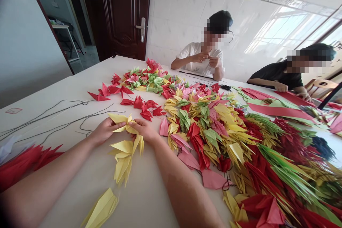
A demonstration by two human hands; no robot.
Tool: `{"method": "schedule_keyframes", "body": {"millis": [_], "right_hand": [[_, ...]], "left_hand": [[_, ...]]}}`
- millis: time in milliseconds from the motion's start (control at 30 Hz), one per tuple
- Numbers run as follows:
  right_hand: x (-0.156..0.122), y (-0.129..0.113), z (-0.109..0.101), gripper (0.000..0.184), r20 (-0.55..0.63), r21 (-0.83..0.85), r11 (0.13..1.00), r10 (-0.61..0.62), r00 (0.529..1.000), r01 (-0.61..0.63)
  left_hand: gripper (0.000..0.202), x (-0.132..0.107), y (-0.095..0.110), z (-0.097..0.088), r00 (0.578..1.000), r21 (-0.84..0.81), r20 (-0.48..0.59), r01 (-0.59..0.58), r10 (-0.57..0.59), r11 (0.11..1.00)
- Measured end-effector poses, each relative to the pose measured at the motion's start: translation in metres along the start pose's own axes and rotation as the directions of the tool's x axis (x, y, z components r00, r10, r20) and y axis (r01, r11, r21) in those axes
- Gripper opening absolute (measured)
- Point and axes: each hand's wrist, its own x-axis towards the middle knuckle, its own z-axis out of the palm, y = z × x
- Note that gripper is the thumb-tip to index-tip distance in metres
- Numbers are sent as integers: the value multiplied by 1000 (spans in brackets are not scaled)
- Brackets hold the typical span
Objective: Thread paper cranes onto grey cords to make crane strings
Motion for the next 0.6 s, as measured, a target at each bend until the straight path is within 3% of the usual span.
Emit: {"method": "schedule_keyframes", "body": {"millis": [333, 600], "right_hand": [[-3, -4, 2, 33, 16, 4, 1000, 18, 1000, -18], [-4, -5, 0, 35, 26, 4, 1000, 8, 1000, -8]], "left_hand": [[44, 0, -2, 2, 990, 18, -136, 34, -31, 999], [47, 0, 1, 3, 993, -31, -82, 78, -80, 996]]}}
